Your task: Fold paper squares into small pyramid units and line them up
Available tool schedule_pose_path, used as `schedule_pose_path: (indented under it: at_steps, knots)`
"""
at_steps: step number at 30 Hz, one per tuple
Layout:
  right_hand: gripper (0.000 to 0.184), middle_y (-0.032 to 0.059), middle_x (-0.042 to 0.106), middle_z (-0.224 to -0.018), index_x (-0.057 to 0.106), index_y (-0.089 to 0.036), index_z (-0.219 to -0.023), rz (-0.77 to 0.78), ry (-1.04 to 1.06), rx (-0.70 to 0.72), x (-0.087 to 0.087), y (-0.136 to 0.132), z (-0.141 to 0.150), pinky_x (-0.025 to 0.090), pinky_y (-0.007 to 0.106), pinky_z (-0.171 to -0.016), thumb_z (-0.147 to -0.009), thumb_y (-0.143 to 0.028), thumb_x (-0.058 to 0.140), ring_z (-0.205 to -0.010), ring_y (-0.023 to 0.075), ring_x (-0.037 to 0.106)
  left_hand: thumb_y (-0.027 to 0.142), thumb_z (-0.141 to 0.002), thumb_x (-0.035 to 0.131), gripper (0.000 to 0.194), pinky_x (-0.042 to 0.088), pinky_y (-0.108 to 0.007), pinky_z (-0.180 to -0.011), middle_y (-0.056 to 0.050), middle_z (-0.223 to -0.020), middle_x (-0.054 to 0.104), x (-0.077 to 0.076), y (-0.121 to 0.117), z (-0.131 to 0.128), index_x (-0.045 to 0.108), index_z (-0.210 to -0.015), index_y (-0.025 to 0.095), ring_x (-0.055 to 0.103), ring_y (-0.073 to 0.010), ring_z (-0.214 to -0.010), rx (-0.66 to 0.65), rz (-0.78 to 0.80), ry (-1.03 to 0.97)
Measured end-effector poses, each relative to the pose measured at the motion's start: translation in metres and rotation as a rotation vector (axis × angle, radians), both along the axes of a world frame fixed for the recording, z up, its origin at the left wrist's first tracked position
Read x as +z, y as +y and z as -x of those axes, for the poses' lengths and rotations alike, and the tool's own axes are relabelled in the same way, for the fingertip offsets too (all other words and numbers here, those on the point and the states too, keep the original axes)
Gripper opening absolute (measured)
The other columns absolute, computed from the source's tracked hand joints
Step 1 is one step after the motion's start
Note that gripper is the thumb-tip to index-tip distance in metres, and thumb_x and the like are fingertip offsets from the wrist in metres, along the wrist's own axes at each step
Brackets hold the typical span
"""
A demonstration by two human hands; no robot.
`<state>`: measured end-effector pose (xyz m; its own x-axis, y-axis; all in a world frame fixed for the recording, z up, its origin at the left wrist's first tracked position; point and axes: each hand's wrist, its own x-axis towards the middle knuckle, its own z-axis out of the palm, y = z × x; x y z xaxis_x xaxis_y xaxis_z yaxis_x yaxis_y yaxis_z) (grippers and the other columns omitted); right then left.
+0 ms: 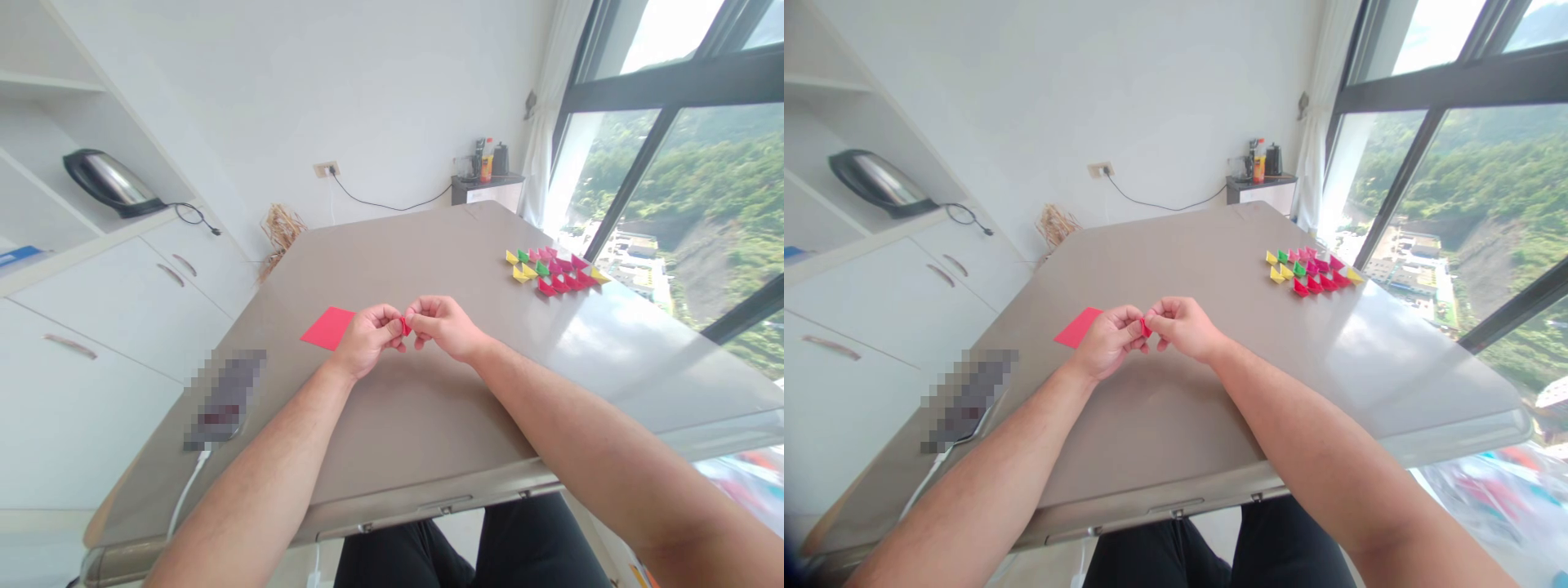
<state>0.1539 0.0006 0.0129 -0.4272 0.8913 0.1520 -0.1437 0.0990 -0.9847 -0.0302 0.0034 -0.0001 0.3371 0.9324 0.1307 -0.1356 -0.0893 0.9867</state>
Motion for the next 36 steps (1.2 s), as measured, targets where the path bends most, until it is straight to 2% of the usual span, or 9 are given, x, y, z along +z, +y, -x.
schedule_pose_path:
  at_steps: [3,9,13,20,27,33,36]
  knots:
    - [0.010,0.0017,0.069,-0.071,0.063,-0.017,-0.074,0.007,0.003,0.025,0.000,0.000,0.001,0.054,0.025,-0.060,-0.076,-0.025,0.068,-0.063,0.0132,0.066,0.040,-0.076,0.086,0.033,0.056,-0.027,-0.057,0.000,-0.068,0.063,0.000,0.000,0.000,0.067,-0.079,0.013,0.056,-0.0090,-0.055,-0.038,0.024,-0.003]
    - [0.010,0.0018,0.069,-0.070,0.063,-0.017,-0.073,0.016,0.033,-0.027,0.000,-0.002,0.002,0.052,0.025,-0.057,-0.075,-0.025,0.069,-0.065,0.0143,0.066,0.039,-0.076,0.086,0.031,0.057,-0.027,-0.057,0.001,-0.067,0.061,0.001,0.000,0.002,0.068,-0.078,0.013,0.054,-0.0085,-0.056,-0.069,0.027,-0.022]
    - [0.012,0.0028,0.070,-0.070,0.063,-0.017,-0.073,0.016,0.022,0.006,-0.001,-0.001,0.001,0.053,0.026,-0.057,-0.075,-0.026,0.070,-0.063,0.0150,0.067,0.038,-0.076,0.086,0.031,0.057,-0.028,-0.058,0.001,-0.065,0.061,0.002,-0.001,0.002,0.068,-0.078,0.013,0.054,-0.0085,-0.056,-0.090,0.017,-0.012]
    - [0.013,0.0036,0.072,-0.072,0.064,-0.017,-0.075,0.024,0.056,0.149,-0.007,0.004,-0.002,0.050,0.025,-0.056,-0.080,-0.028,0.070,-0.063,0.0148,0.067,0.040,-0.079,0.083,0.031,0.057,-0.028,-0.060,0.001,-0.059,0.056,0.002,-0.001,0.003,0.068,-0.077,0.013,0.056,-0.0102,-0.057,-0.154,0.053,0.045]
    - [0.022,0.0026,0.070,-0.071,0.065,-0.017,-0.075,0.077,0.078,0.022,-0.010,0.004,0.000,0.052,0.026,-0.058,-0.074,-0.035,0.078,-0.063,0.0143,0.065,0.042,-0.076,0.085,0.034,0.058,-0.027,-0.060,0.002,-0.066,0.059,0.001,0.001,0.003,0.066,-0.077,0.013,0.053,-0.0078,-0.057,-0.052,0.025,-0.024]
    - [0.020,0.0019,0.068,-0.069,0.066,-0.017,-0.074,0.074,0.069,0.060,-0.010,0.004,-0.002,0.053,0.027,-0.059,-0.074,-0.033,0.077,-0.058,0.0112,0.059,0.045,-0.075,0.085,0.037,0.058,-0.028,-0.061,0.001,-0.069,0.062,0.003,-0.001,0.002,0.064,-0.079,0.015,0.060,-0.0105,-0.061,-0.044,0.028,-0.012]
    - [0.020,0.0022,0.068,-0.069,0.066,-0.017,-0.075,0.090,0.087,0.106,-0.013,0.006,-0.001,0.053,0.027,-0.060,-0.074,-0.033,0.078,-0.062,0.0130,0.062,0.046,-0.075,0.085,0.038,0.058,-0.027,-0.060,0.001,-0.067,0.061,0.002,-0.001,0.002,0.062,-0.077,0.015,0.059,-0.0104,-0.060,-0.036,0.021,-0.011]
